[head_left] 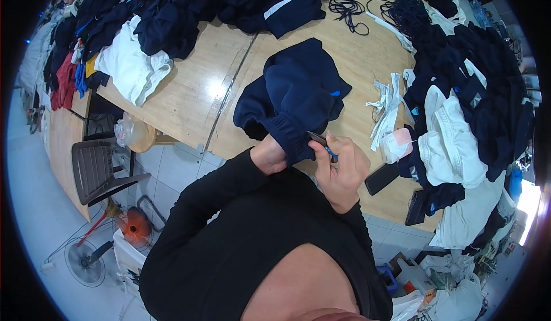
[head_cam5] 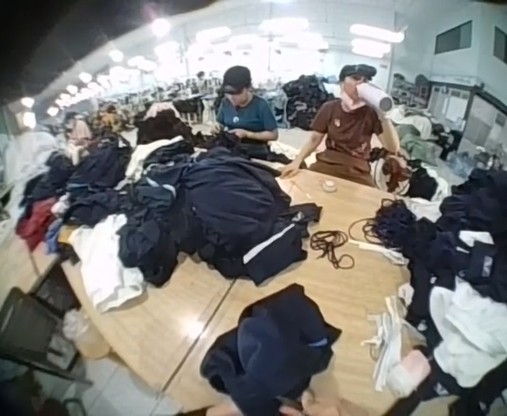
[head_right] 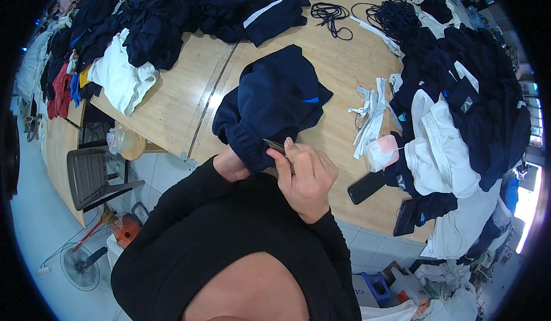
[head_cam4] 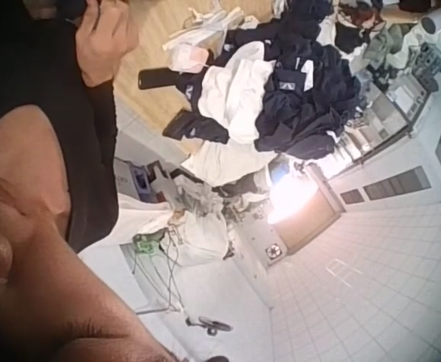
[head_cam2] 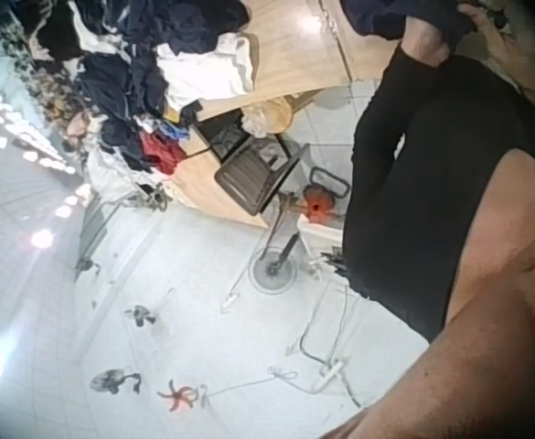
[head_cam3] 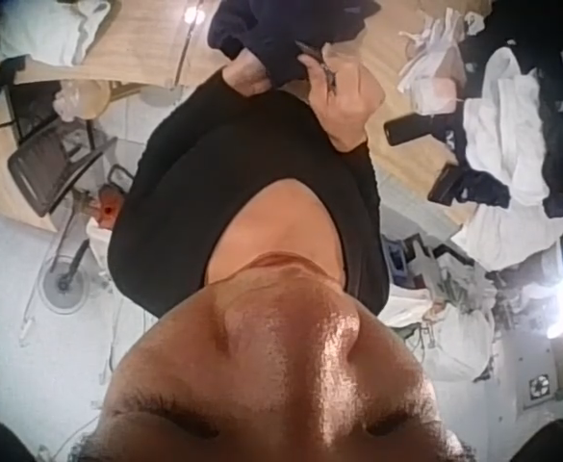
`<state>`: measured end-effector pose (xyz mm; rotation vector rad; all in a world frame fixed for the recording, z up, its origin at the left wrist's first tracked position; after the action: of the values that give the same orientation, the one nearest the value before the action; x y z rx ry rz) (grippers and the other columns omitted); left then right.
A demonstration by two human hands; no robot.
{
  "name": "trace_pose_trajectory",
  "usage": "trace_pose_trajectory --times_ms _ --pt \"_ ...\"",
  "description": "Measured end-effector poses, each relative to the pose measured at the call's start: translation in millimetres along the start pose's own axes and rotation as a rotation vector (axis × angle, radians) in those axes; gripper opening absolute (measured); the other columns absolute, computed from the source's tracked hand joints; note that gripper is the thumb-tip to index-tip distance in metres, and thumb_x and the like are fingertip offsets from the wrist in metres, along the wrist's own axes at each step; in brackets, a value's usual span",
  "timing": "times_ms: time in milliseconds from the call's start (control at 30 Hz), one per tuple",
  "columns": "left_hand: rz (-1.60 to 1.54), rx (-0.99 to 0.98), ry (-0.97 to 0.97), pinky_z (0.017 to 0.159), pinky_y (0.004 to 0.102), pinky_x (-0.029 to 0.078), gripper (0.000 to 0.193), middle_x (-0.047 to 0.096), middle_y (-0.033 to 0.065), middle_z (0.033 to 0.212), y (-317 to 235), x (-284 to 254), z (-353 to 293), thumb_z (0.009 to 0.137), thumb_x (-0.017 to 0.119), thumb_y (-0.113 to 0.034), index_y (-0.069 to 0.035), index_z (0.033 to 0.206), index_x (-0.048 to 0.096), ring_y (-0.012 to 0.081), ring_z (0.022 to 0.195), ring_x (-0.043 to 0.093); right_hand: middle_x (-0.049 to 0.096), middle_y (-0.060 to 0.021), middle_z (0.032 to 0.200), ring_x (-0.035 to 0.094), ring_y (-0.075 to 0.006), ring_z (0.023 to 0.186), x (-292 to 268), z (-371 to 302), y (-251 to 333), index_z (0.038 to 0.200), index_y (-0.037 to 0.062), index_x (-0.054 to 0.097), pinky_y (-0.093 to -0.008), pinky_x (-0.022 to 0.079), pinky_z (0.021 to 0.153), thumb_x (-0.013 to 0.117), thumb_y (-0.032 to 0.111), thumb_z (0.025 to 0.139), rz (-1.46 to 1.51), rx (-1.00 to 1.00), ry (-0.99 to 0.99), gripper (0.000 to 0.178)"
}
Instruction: Trimming loose threads from navy blue athletic garments using thread snips in a factory setting.
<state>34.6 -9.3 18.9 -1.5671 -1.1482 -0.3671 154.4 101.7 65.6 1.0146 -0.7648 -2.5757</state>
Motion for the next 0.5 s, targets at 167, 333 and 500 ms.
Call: trace_pose_trajectory --times_ms 167,333,500 --pt "-0.026 0.010 -0.028 0.107 0.0310 0.055 0.062 0.051 0.0049 0.165 -2 6 2 0.116 0.051 -0.042 -0.012 0.169 0.037 0.0167 0.139 0.060 0.072 -0.0146 0.085 0.067 -0.0268 0.065 -3 -5 0 0.104 -0.0004 0.068 -0.0321 0.051 0.060 0.093 0.014 0.087 0.092 0.122 -0.060 0.033" --pt "-0.265 0.121 0.109 0.096 0.0276 0.057 0.048 0.062 0.0050 0.151 -5 -11 56 0.116 0.054 -0.037 -0.011 0.156 0.053 0.0134 0.124 0.067 0.069 -0.0104 0.111 0.064 -0.0107 0.089 -16 -4 -39 0.118 -0.0029 0.060 -0.0246 0.051 0.079 0.076 0.005 0.103 0.227 0.466 -0.318 0.024" --pt "-0.164 -0.003 -0.094 0.100 0.0306 0.057 0.049 0.066 0.0088 0.146 7 -109 74 0.115 0.054 -0.037 -0.008 0.154 0.054 0.0186 0.125 0.067 0.072 -0.0111 0.104 0.065 -0.0082 0.081 -54 -3 -62 0.121 -0.0006 0.055 -0.0194 0.050 0.069 0.069 0.008 0.107 0.285 0.509 -0.548 0.021"
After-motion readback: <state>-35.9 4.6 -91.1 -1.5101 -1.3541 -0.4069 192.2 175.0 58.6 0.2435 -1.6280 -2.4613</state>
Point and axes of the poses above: each hand's wrist, its own z-axis towards the middle knuckle, its own x-axis out of the palm, y = z × x, the point moved 2 cm from there along z, towards the middle knuckle
